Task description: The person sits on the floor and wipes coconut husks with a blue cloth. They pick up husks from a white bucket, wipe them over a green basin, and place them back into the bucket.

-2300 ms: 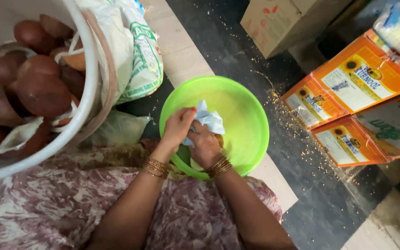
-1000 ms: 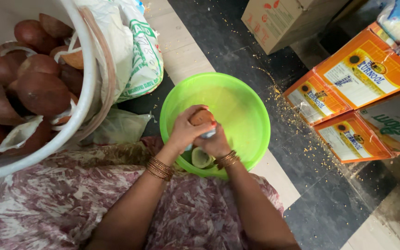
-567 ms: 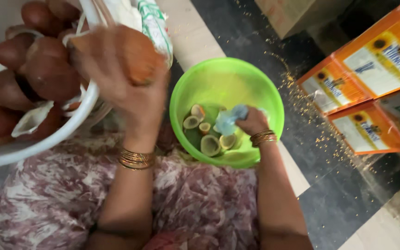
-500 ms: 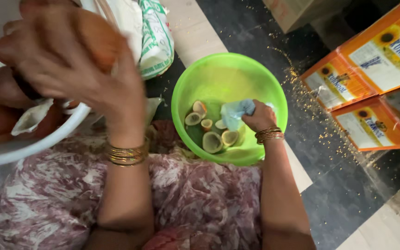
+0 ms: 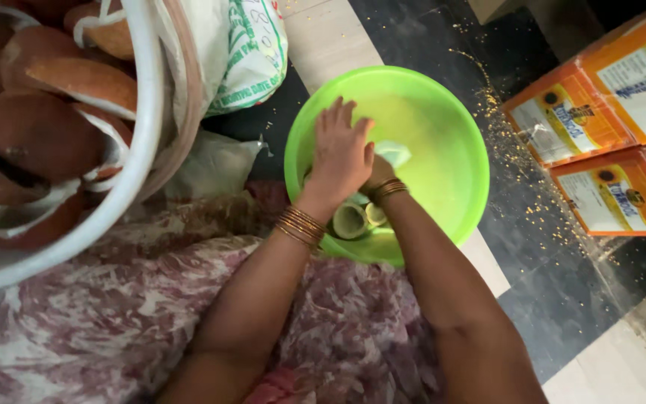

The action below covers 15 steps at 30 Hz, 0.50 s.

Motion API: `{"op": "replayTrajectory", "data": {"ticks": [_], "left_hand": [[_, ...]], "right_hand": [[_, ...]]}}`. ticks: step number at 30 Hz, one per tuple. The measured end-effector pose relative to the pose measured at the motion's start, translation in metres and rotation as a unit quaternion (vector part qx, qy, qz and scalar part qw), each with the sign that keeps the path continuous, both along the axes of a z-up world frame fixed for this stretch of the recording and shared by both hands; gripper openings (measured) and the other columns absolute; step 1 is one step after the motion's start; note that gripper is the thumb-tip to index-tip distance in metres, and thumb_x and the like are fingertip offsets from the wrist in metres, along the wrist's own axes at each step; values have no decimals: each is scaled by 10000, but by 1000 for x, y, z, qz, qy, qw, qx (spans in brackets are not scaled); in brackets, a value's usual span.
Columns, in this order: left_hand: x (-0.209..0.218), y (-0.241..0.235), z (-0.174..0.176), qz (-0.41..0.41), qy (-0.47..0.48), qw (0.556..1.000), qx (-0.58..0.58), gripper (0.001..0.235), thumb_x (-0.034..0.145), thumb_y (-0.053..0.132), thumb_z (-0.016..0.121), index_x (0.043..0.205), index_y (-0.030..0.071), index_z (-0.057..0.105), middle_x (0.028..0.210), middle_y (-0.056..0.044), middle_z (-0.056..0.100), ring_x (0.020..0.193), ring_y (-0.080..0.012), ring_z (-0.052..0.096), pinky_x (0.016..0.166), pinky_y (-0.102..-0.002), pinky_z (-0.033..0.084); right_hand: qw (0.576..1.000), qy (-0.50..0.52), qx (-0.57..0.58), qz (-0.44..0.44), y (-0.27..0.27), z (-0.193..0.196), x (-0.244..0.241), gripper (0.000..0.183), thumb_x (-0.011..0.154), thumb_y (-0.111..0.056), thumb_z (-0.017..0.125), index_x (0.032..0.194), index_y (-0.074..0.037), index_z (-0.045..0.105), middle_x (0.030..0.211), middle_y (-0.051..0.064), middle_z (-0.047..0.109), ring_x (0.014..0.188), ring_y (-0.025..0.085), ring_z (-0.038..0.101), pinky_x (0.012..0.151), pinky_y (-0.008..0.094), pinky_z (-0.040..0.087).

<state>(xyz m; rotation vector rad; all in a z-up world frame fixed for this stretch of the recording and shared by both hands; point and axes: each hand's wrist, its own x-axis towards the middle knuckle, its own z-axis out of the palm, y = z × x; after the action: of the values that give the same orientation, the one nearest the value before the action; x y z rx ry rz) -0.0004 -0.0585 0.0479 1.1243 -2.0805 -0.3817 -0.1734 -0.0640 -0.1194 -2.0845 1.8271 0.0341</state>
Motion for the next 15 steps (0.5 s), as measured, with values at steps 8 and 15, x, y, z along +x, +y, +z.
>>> {"op": "replayTrajectory", "data": {"ticks": [8, 15], "left_hand": [[1, -11, -62, 39, -17, 995, 93, 312, 763, 137, 753, 1059, 41, 724, 1196, -208, 622, 1216, -395, 533, 1024, -543, 394], [1, -18, -78, 48, -89, 990, 97, 127, 830, 68, 629, 926, 71, 712, 1036, -173, 654, 1033, -382, 615, 955, -478, 491]], "right_hand": [[760, 593, -199, 177, -9, -33, 84, 451, 954, -264, 635, 1377, -132, 548, 1359, 99, 497, 1287, 243, 458, 1079, 442, 347], [997, -13, 72, 1, -40, 27, 33, 361, 902, -315, 654, 1183, -93, 704, 1246, 211, 708, 1102, 356, 685, 924, 429, 536]]}}
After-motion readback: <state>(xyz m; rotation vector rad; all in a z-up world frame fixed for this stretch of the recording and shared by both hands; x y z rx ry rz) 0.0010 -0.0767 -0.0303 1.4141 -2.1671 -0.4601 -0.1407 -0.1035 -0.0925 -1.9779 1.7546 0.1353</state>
